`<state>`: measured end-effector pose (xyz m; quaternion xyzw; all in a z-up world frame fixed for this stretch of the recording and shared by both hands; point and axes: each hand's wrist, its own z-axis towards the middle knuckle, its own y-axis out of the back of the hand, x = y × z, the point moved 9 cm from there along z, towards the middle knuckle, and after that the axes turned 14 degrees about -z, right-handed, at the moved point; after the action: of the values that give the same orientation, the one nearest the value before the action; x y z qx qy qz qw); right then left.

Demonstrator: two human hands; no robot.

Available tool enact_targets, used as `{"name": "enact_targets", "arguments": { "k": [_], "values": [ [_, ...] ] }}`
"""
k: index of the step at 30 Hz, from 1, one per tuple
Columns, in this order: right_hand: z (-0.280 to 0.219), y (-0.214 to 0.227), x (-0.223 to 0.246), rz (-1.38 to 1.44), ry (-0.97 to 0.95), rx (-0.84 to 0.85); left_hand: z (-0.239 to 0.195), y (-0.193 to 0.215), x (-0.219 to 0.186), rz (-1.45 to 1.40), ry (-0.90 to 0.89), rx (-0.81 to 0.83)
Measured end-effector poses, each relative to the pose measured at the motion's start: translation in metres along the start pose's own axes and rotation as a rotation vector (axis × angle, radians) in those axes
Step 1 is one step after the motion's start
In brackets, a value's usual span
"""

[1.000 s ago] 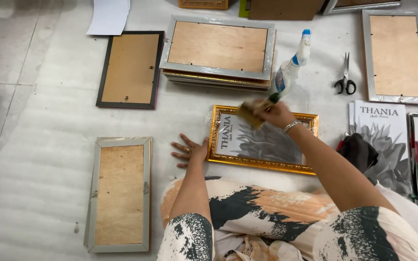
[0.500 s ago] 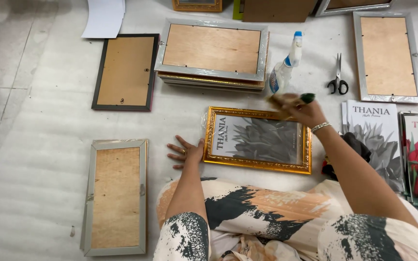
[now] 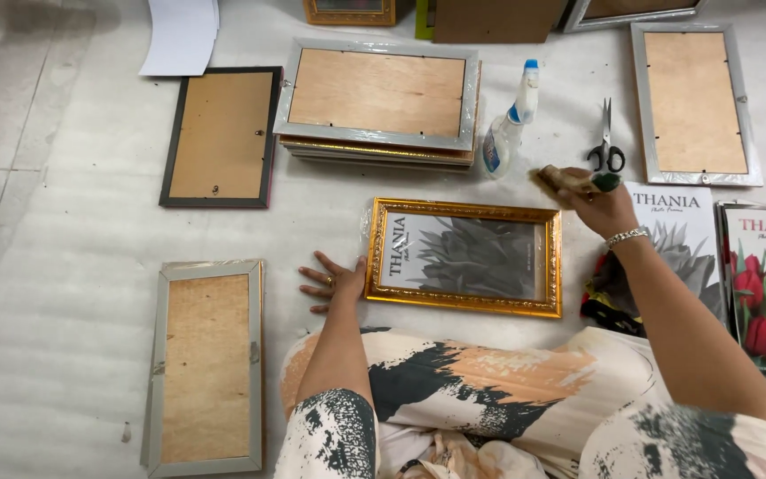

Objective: Cleaning the glass of a picture frame using a brush and a cloth.

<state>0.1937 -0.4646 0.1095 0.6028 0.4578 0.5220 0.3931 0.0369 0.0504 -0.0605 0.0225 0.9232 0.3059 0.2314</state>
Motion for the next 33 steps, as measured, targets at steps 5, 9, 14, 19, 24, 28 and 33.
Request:
{"name": "enact_targets", "arguments": {
  "k": [5, 9, 14, 19, 24, 28, 33],
  "values": [
    [-0.074, -0.030, 0.052, 0.276, 0.166, 0.531, 0.004, -0.001, 0.003, 0.015, 0.005, -0.001],
    [-0.092, -0.054, 0.021, 0.099, 0.171, 0.715, 0.007, -0.001, 0.003, 0.032, 0.008, -0.010],
    [-0.038, 0.010, -0.016, 0.037, -0.014, 0.088, -0.004, 0.004, -0.002, 0.066, 0.022, -0.009],
    [-0.069, -0.023, -0.004, 0.133, -0.001, 0.369, 0.011, -0.003, 0.006, 0.051, 0.013, -0.027],
    [-0.074, -0.050, 0.004, -0.056, 0.106, 0.755, 0.009, -0.002, 0.003, 0.046, 0.026, -0.014],
    [-0.005, -0.019, -0.034, -0.176, -0.053, 0.232, 0.007, -0.003, 0.003, 0.027, 0.009, -0.002],
    [-0.058, -0.038, 0.073, 0.379, 0.039, 0.604, 0.012, -0.004, 0.005, 0.016, -0.009, -0.020]
  ]
}}
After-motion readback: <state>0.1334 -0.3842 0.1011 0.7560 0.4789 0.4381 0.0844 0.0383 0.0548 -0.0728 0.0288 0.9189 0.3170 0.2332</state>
